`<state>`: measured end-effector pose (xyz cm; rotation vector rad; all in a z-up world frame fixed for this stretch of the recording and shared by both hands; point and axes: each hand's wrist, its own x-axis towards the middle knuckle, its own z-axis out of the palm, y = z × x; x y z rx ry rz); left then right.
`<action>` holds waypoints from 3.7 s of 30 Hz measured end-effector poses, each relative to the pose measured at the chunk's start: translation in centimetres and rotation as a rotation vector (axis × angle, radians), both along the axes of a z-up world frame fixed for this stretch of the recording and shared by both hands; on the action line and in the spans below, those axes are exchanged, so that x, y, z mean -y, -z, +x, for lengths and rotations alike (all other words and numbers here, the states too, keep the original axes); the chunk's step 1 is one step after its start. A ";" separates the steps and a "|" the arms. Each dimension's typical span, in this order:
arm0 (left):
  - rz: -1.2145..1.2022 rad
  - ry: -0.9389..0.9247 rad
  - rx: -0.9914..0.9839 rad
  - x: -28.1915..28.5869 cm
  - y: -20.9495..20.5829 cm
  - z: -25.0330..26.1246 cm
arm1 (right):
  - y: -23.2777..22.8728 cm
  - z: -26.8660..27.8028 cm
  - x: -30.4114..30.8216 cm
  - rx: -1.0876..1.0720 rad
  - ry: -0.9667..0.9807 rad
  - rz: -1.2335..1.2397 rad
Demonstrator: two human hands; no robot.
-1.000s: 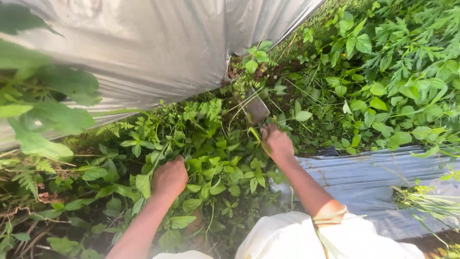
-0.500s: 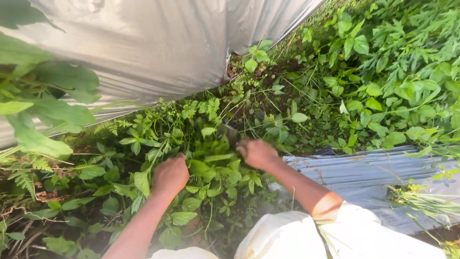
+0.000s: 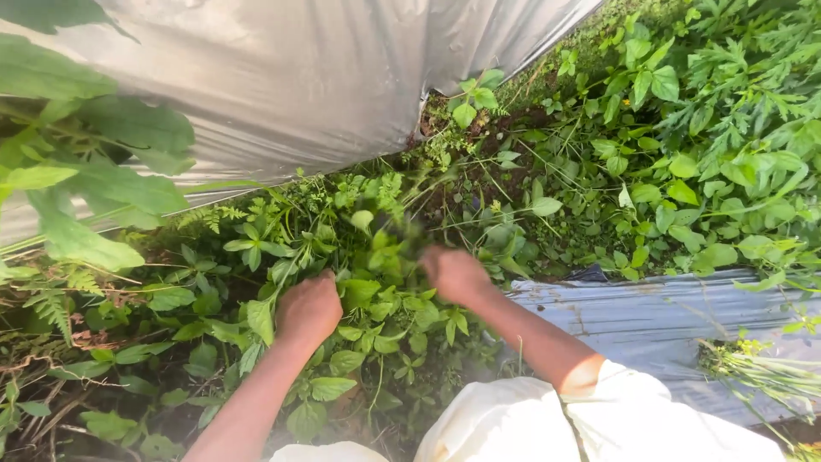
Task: The person uses a small hand hoe to loosen soil and remove weeds from a garden bed covered with black plastic mulch. They pull the uprooted weeds by hand and place them on the plastic sheeting, working along the edge of the bed.
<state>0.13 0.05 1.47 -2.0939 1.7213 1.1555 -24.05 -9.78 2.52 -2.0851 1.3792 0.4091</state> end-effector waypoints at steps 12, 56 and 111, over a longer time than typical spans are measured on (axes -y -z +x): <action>0.029 0.090 0.092 0.1 -5.3 -1.9 | -0.3 -0.3 0.6 0.021 -0.092 0.047; -0.520 0.062 0.445 2.4 8.6 0.4 | 7.2 -15.5 6.3 -0.068 0.623 -0.148; -0.116 -0.019 0.146 2.0 2.5 0.4 | 9.9 -8.9 5.7 -0.040 -0.221 -0.406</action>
